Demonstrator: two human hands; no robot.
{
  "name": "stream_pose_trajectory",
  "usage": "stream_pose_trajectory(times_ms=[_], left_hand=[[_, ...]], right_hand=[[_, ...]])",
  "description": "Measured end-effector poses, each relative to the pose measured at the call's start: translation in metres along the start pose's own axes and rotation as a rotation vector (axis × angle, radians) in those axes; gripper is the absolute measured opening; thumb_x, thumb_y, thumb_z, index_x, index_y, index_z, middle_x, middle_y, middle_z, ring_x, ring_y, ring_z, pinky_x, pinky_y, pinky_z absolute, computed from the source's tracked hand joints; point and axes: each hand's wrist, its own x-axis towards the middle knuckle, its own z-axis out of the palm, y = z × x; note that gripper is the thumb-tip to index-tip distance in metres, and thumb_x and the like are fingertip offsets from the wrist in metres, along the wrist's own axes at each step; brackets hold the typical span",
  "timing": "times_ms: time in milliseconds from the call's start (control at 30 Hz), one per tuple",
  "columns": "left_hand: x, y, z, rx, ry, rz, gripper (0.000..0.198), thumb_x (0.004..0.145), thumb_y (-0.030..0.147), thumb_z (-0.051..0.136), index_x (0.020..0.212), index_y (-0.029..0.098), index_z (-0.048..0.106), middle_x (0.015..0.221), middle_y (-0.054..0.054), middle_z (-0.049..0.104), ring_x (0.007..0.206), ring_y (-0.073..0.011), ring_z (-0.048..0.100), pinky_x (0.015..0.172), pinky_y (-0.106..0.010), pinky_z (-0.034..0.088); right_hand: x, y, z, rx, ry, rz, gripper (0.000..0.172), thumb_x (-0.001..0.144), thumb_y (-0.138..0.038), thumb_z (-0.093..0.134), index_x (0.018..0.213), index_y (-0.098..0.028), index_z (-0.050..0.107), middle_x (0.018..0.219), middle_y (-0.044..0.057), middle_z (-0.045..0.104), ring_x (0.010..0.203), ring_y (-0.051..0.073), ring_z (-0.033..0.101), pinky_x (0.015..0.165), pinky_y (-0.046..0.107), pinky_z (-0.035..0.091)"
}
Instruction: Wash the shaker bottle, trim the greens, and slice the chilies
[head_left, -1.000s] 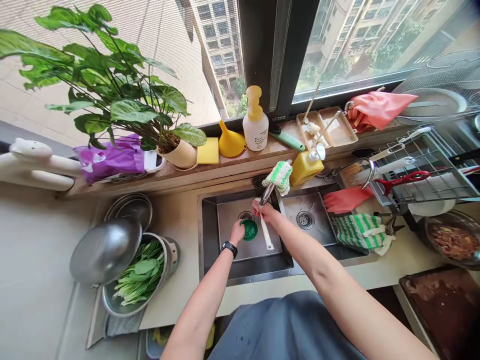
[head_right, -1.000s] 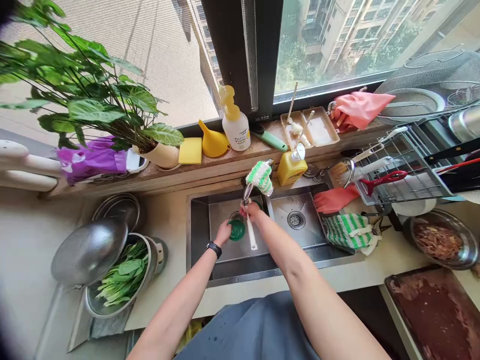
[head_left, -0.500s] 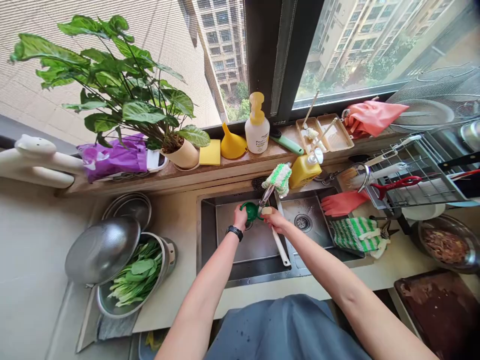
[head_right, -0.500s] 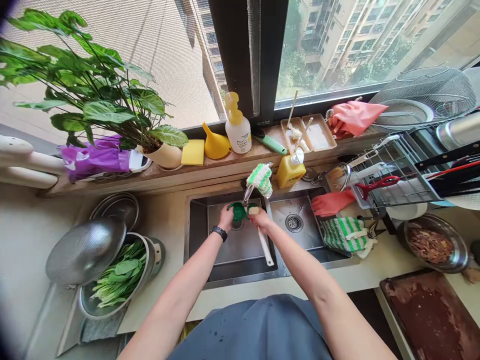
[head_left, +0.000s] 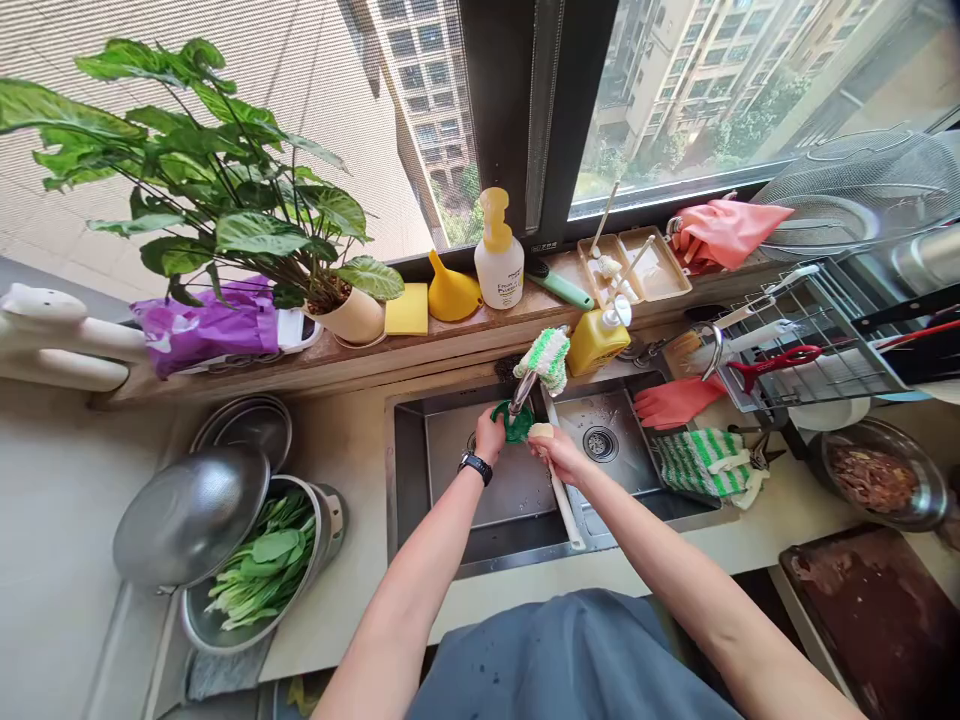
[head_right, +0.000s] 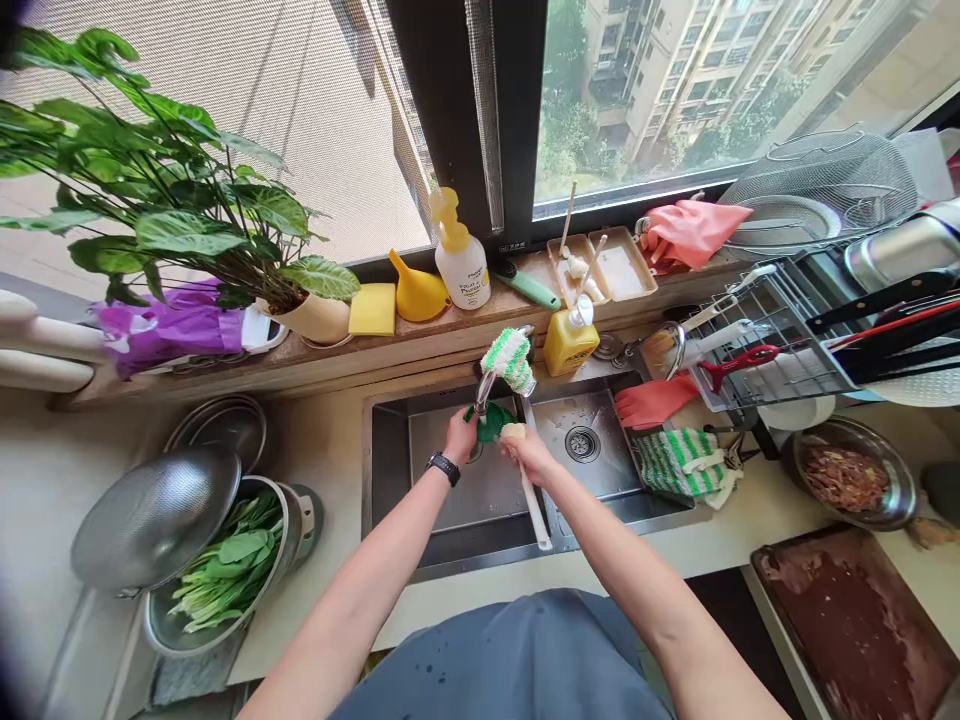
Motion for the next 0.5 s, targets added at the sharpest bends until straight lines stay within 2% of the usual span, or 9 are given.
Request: stream_pose_trajectory(times_ms=[100,200,367,500], left_hand=[[0.001,-0.004,-0.003,-0.048,-0.038,-0.057,0.012,0.080,0.027,0.072,0.083,0.016,0.072,0.085,-0.008,0.073,0.083,-0.0207,0.064,0.078,-0.031,0.051],[0.000,-0.009,-0.005,-0.128,-0.115,-0.122,0.023,0.080,0.036,0.074,0.082,0.014,0.071,0.079,-0.007,0.072,0.075,-0.0189,0.065,0.072,-0.031,0.053],[-0.004,-0.014,-0.002,-0.260,-0.220,-0.176,0.044,0.074,0.051,0.080,0.093,0.012,0.071,0.083,-0.010,0.073,0.074,-0.0197,0.068,0.072,-0.034,0.056],[-0.005,-0.015,0.003,-0.301,-0.186,-0.108,0.048,0.071,0.053,0.082,0.097,0.014,0.071,0.087,-0.007,0.072,0.078,-0.0175,0.066,0.075,-0.030,0.054]], right_hand=[[0.005,0.002,0.003,-0.128,0.115,-0.109,0.035,0.070,-0.024,0.075,0.100,-0.024,0.055,0.080,-0.004,0.064,0.063,0.011,0.059,0.046,0.017,0.040],[0.013,0.002,0.007,-0.254,0.150,-0.202,0.040,0.069,-0.026,0.075,0.106,-0.024,0.058,0.091,0.000,0.066,0.070,0.014,0.060,0.054,0.021,0.047],[0.020,-0.001,0.010,-0.534,0.187,-0.391,0.040,0.065,-0.015,0.067,0.104,-0.023,0.063,0.092,0.000,0.068,0.079,0.017,0.061,0.068,0.025,0.050],[0.019,-0.001,0.008,-0.630,0.273,-0.431,0.035,0.067,-0.015,0.061,0.101,-0.022,0.065,0.092,0.002,0.069,0.086,0.020,0.063,0.077,0.028,0.051]])
